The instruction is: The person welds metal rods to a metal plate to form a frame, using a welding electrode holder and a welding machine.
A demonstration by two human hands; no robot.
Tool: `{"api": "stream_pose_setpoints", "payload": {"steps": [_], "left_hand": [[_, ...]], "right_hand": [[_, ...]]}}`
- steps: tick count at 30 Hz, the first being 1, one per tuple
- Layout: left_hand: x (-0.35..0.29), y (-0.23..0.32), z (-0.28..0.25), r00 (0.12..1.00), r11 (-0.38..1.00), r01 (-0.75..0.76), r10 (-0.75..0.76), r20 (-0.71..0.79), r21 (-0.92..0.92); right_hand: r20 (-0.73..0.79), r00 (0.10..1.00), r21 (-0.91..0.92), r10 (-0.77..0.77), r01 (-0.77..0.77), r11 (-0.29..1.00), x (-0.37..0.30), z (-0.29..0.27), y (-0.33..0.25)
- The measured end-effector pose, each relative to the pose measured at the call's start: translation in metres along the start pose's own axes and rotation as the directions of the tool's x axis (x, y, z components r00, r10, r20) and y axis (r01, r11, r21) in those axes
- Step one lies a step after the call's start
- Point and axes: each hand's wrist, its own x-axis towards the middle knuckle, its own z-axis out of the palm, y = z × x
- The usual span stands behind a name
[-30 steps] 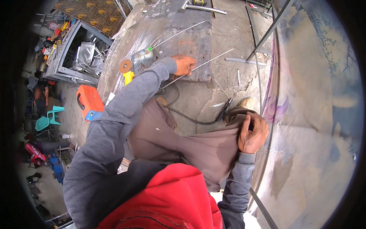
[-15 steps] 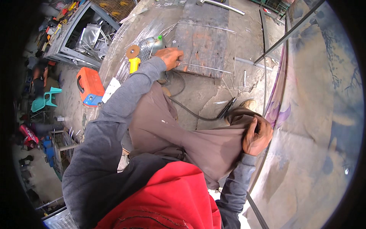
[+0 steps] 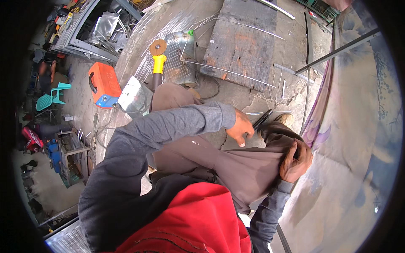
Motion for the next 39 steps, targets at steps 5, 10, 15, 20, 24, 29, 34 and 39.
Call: {"api": "stream_pose_setpoints", "payload": {"steps": [5, 10, 15, 20, 24, 29, 34, 39], "left_hand": [[0.008, -0.037, -0.036, 0.958, 0.923, -0.190, 0.100, -0.268, -0.334], [0.011, -0.030, -0.072, 0.664, 0.742, -0.524, 0.048, -0.746, -0.419], [-0.003, -0.040, -0.095, 0.517, 0.756, -0.565, 0.012, -0.856, -0.331], [-0.015, -0.064, -0.105, 0.401, 0.779, -0.523, -0.131, -0.907, -0.344], [-0.004, -0.065, -0.111, 0.303, 0.854, -0.462, -0.100, -0.948, -0.237], [-0.029, -0.096, -0.107, 0.281, 0.796, -0.419, -0.342, -0.896, -0.436], [-0.051, -0.095, -0.129, 0.065, 0.555, -0.732, -0.521, -0.851, -0.395], [-0.051, -0.088, -0.139, 0.205, -0.152, -0.978, -0.535, -0.819, -0.145]], "right_hand": [[0.122, 0.961, 0.459, 0.249, -0.277, 0.844, 0.041, 0.015, -0.001], [0.159, 0.987, 0.539, 0.025, -0.108, 0.836, 0.190, 0.059, -0.074], [0.238, 0.922, 0.385, -0.306, 0.200, 0.901, 0.402, 0.211, -0.121], [0.138, 0.836, 0.162, -0.532, 0.510, 0.844, 0.583, 0.372, -0.104], [0.388, 0.769, 0.526, -0.509, 0.268, 0.807, 0.652, 0.397, -0.082], [0.147, 0.895, 0.252, -0.420, 0.377, 0.891, 0.543, 0.411, -0.155], [0.082, 0.945, 0.625, -0.317, 0.198, 0.755, 0.474, 0.246, -0.237], [0.429, 0.653, 0.603, -0.625, 0.308, 0.736, 0.363, 0.105, -0.239]]}}
